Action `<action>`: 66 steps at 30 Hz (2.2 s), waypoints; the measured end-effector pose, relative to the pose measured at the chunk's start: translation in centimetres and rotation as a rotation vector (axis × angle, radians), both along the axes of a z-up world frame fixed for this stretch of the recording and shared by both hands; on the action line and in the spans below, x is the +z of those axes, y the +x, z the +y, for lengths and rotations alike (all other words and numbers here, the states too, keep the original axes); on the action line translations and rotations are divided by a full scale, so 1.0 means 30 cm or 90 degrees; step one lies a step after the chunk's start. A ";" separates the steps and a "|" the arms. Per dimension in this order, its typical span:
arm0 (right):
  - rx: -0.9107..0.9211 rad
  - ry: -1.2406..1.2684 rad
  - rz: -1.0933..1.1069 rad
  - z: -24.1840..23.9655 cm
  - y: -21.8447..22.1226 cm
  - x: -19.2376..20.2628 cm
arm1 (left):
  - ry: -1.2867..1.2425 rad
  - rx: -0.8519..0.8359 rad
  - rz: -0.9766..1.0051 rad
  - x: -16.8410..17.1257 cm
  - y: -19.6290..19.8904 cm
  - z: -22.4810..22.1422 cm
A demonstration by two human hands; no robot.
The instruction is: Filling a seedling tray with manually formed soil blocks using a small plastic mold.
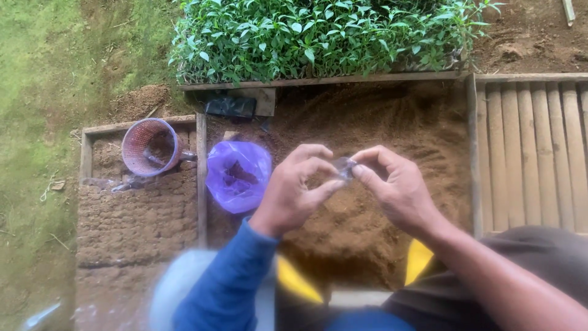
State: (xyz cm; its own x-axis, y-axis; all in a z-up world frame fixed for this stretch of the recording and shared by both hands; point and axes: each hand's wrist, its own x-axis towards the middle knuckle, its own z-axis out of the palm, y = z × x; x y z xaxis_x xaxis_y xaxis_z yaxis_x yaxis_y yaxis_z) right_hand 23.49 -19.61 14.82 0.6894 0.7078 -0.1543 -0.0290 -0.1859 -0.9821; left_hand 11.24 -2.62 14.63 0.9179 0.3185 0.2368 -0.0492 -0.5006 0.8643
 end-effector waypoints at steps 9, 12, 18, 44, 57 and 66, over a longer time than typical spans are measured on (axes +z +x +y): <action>-0.006 -0.010 -0.032 0.010 -0.002 0.042 | -0.008 0.052 0.064 0.011 0.005 -0.011; -0.003 -0.003 -0.027 0.012 -0.007 0.037 | -0.011 0.071 0.093 0.025 0.003 -0.018; 0.004 -0.001 -0.043 0.011 -0.005 0.029 | -0.101 0.066 0.098 0.042 -0.002 -0.023; 0.019 -0.117 -0.120 -0.003 0.027 0.046 | -0.291 -0.020 0.182 0.085 -0.019 -0.007; 0.063 -0.116 -0.277 -0.007 0.030 -0.011 | -0.116 0.011 0.214 0.080 -0.033 0.014; 0.091 -0.140 -0.241 0.087 0.182 -0.231 | 0.058 0.060 0.194 0.090 -0.064 0.106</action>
